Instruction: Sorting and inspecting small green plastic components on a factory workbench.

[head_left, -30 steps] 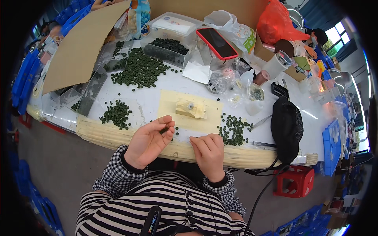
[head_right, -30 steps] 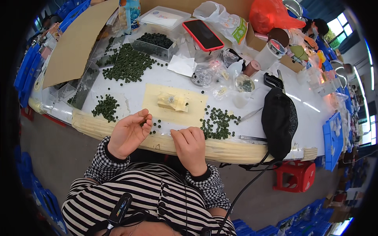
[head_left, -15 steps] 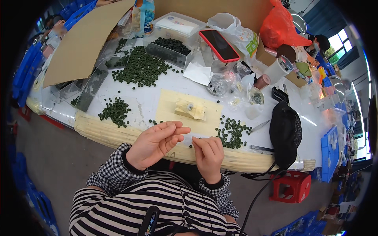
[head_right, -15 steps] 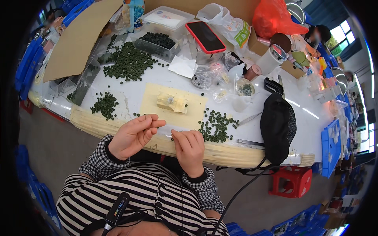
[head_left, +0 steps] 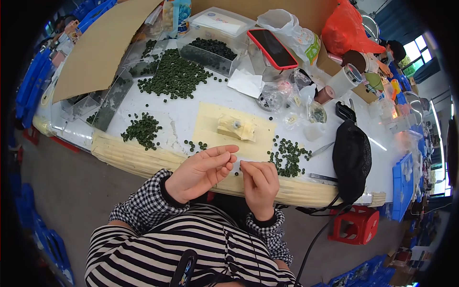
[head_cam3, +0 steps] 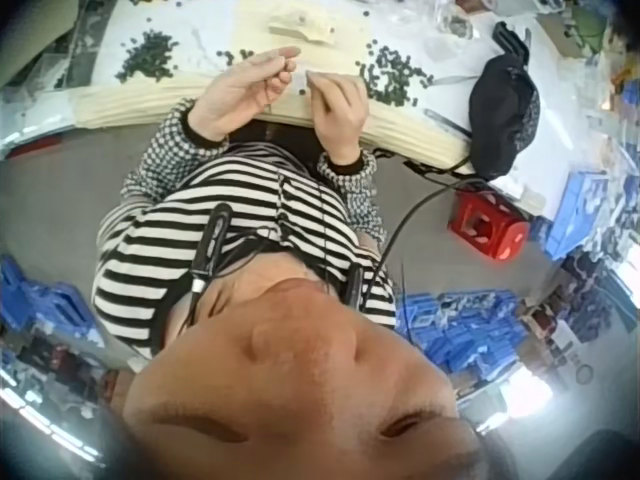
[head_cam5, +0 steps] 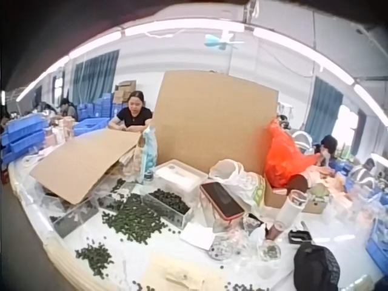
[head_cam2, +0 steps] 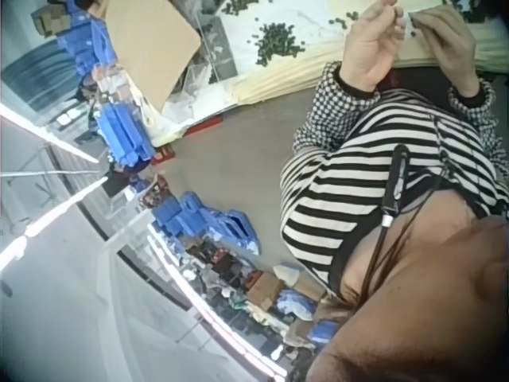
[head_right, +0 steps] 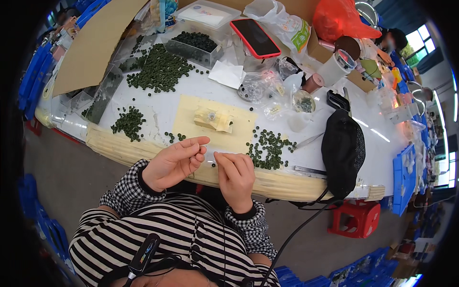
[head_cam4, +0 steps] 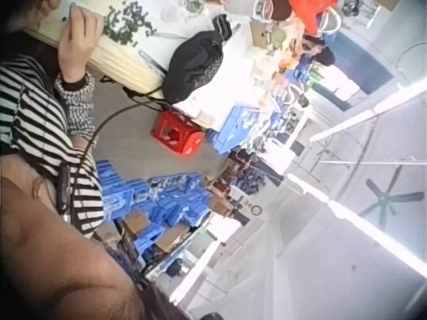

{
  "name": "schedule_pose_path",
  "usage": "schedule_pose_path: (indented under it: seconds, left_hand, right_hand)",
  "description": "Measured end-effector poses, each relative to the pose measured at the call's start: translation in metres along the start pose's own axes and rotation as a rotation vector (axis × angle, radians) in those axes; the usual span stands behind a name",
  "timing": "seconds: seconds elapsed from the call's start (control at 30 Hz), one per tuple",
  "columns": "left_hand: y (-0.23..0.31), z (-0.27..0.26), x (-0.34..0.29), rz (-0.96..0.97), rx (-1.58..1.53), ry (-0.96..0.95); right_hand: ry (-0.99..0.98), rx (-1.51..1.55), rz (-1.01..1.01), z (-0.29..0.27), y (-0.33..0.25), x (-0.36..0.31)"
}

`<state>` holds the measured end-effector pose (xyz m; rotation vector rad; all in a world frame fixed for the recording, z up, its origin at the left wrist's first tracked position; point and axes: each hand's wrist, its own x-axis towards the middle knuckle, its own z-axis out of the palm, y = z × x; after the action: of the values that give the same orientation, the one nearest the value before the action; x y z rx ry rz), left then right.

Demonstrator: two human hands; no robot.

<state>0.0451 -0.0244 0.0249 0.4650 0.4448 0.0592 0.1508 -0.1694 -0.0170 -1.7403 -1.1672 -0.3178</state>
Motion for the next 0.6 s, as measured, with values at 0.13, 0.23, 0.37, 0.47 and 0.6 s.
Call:
schedule_pose_path:
  seconds: [0.13,0.23,0.37,0.47,0.6]
  left_hand:
    - [-0.004,-0.016,0.002,-0.023,-0.087,-0.055]
    - [-0.004,-0.020,0.002,-0.040,-0.130,-0.178]
    - [-0.005,-0.002,-0.001,-0.051,0.017,0.011]
    - [-0.009,-0.010,-0.001,-0.028,0.047,-0.062]
    - [-0.008,-0.007,-0.001,-0.023,0.057,-0.107]
  right_hand:
    - [0.038,0.023,0.028,0.000,-0.002,0.002]
    - [0.073,0.092,0.109,-0.003,-0.004,0.002]
    - [0.103,0.210,0.205,-0.010,-0.011,0.006]
    - [0.094,0.251,0.207,-0.014,-0.018,0.010]
    - [0.101,0.424,0.314,-0.012,-0.022,0.006]
